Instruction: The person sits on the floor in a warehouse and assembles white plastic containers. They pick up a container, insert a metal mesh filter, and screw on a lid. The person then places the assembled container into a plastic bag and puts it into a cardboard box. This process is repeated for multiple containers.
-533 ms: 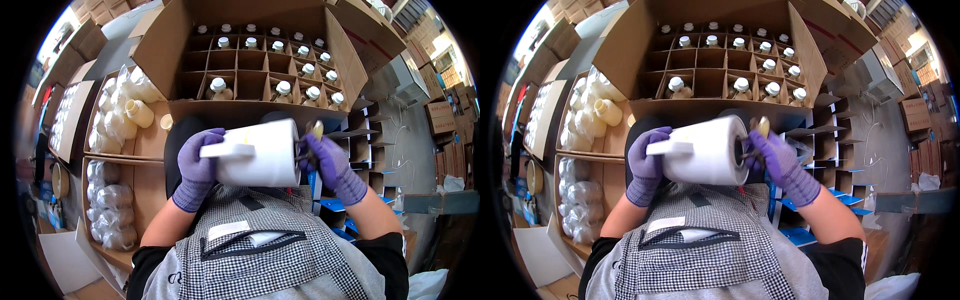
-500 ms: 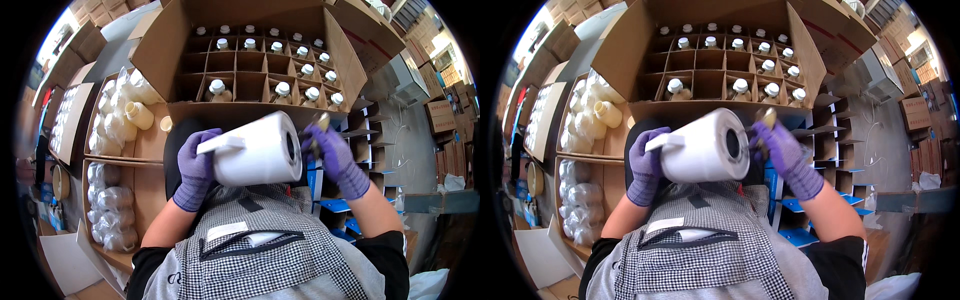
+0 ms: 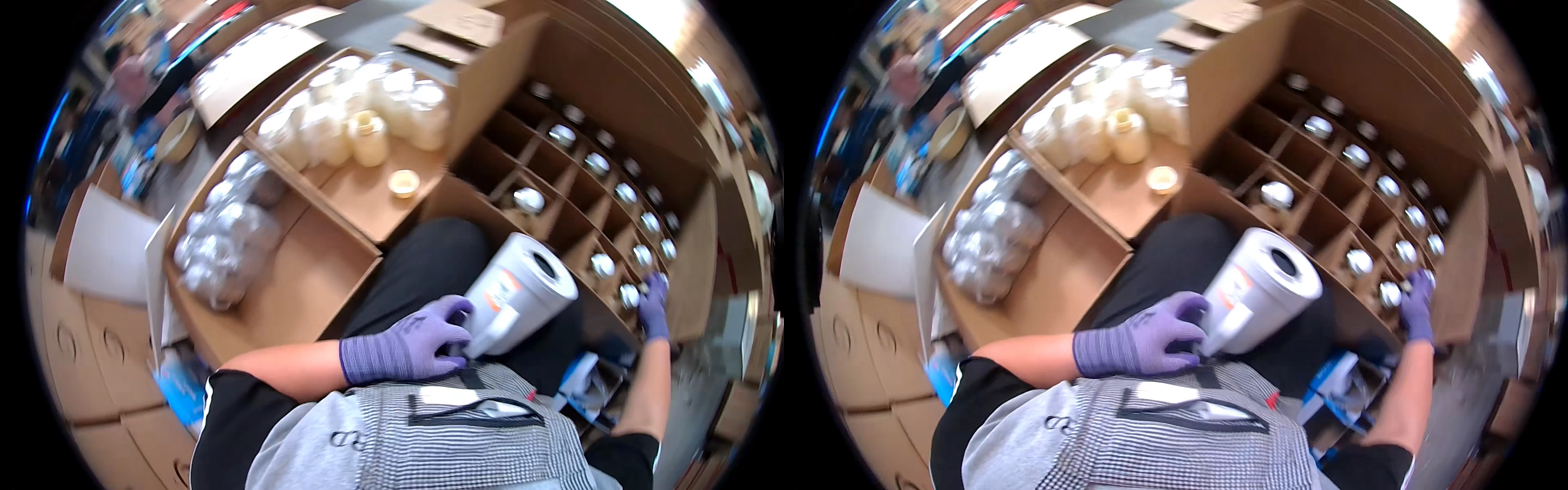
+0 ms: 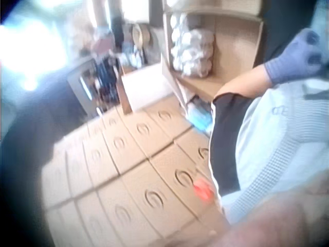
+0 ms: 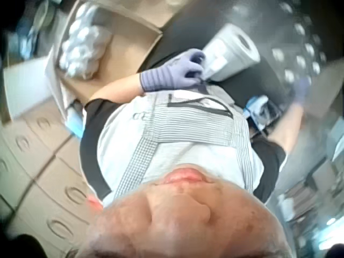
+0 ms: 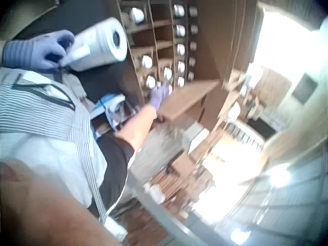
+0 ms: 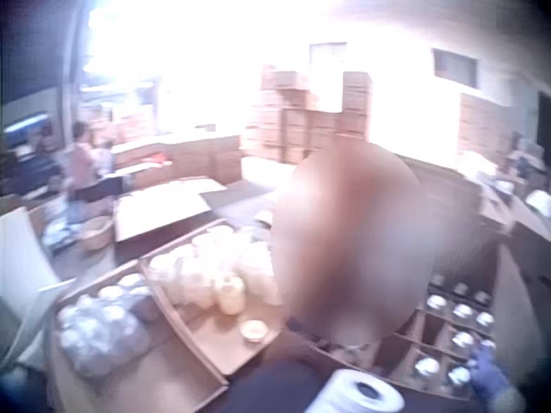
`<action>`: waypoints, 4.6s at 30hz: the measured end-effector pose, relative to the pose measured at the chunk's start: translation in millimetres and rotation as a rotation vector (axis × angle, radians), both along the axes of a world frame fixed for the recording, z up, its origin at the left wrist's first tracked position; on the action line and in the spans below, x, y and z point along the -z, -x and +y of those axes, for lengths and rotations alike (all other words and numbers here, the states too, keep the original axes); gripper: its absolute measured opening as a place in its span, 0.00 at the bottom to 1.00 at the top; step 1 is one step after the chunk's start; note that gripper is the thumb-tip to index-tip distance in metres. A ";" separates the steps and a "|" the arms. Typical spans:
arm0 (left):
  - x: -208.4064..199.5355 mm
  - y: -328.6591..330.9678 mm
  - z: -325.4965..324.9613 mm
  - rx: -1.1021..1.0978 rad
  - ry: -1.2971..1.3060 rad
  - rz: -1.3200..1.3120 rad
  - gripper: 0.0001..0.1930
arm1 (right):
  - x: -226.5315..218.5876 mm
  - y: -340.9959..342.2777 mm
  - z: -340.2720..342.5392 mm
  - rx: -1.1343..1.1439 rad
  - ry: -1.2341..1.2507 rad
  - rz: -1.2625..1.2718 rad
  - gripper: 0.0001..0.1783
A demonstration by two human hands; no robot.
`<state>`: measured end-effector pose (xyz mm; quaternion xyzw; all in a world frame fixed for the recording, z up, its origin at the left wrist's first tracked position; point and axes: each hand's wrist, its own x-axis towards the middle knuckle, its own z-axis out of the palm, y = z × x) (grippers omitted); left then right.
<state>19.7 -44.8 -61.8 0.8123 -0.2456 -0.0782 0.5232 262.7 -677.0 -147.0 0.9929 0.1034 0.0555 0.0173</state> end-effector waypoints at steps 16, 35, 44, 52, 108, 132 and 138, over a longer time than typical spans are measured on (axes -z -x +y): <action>252.1 26.0 542.7 -1.878 -0.855 0.244 0.21 | -172.3 55.7 439.6 -0.360 -0.581 0.836 0.36; -208.9 -20.2 312.7 -1.134 -0.026 -0.479 0.24 | -123.8 46.2 777.4 -1.112 -0.588 0.661 0.43; -52.6 -72.5 176.1 -0.994 -0.473 -0.679 0.19 | -207.8 -12.7 599.6 -0.882 -0.969 1.286 0.35; 7.6 -169.5 10.2 -0.488 0.032 -0.499 0.13 | -107.5 18.7 402.2 -0.183 -1.441 0.545 0.25; 0.9 8.9 -35.7 -0.176 -0.066 -0.054 0.12 | -153.7 303.8 -65.6 0.829 -0.589 0.189 0.17; 118.2 -9.8 224.5 -1.009 -0.312 -0.113 0.19 | 28.6 279.3 -97.2 0.574 -0.437 -0.073 0.16; 225.1 -1.4 506.2 -1.762 -0.816 0.463 0.48 | -39.3 254.3 111.5 0.303 -0.292 -0.028 0.17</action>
